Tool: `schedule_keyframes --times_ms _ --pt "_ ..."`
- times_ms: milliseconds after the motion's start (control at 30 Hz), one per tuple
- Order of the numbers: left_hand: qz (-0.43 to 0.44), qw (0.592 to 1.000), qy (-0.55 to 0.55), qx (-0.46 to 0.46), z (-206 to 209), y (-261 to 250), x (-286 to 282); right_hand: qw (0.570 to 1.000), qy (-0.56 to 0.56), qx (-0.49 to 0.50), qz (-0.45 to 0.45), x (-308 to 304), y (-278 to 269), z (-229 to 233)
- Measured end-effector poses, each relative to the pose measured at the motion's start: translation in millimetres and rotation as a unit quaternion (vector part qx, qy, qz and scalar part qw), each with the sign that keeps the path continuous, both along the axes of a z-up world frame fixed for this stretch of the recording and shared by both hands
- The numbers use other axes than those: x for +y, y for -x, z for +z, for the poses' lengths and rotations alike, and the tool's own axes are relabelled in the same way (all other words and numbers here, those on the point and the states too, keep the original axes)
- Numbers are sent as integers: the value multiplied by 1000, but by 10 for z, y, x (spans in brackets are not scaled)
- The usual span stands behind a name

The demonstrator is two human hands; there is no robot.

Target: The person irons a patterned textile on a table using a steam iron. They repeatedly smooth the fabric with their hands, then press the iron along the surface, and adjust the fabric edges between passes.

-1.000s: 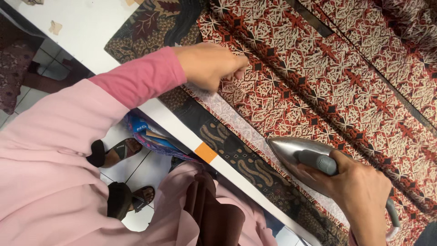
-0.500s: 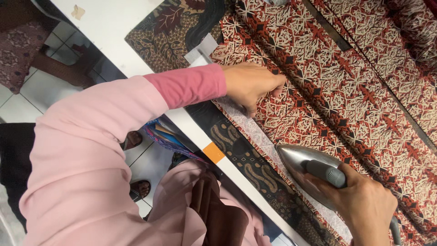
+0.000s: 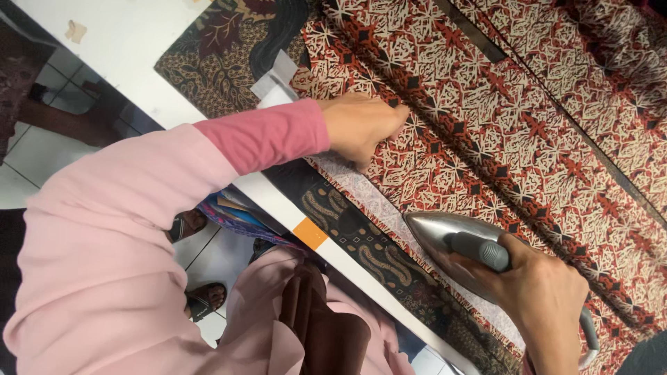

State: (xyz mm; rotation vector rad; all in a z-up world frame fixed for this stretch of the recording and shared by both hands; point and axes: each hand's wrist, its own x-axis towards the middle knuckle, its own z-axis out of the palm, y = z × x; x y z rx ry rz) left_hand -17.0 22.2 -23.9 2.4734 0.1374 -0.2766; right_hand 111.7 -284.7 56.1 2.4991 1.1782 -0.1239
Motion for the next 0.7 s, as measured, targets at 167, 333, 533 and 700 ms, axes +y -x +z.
schedule_keyframes --times_ms 167,333,533,700 --pt "-2 999 -45 27 -10 -100 -50 1000 0 -5 -5 -5 4 -2" --pt "7 996 -63 67 -44 -130 -80 1000 -26 -5 9 -8 16 -11" --pt "-1 993 -83 83 -46 -187 -89 999 -39 -6 24 176 111 -39" --pt "5 995 -81 63 -84 -138 -27 996 -74 -7 58 501 262 -51"
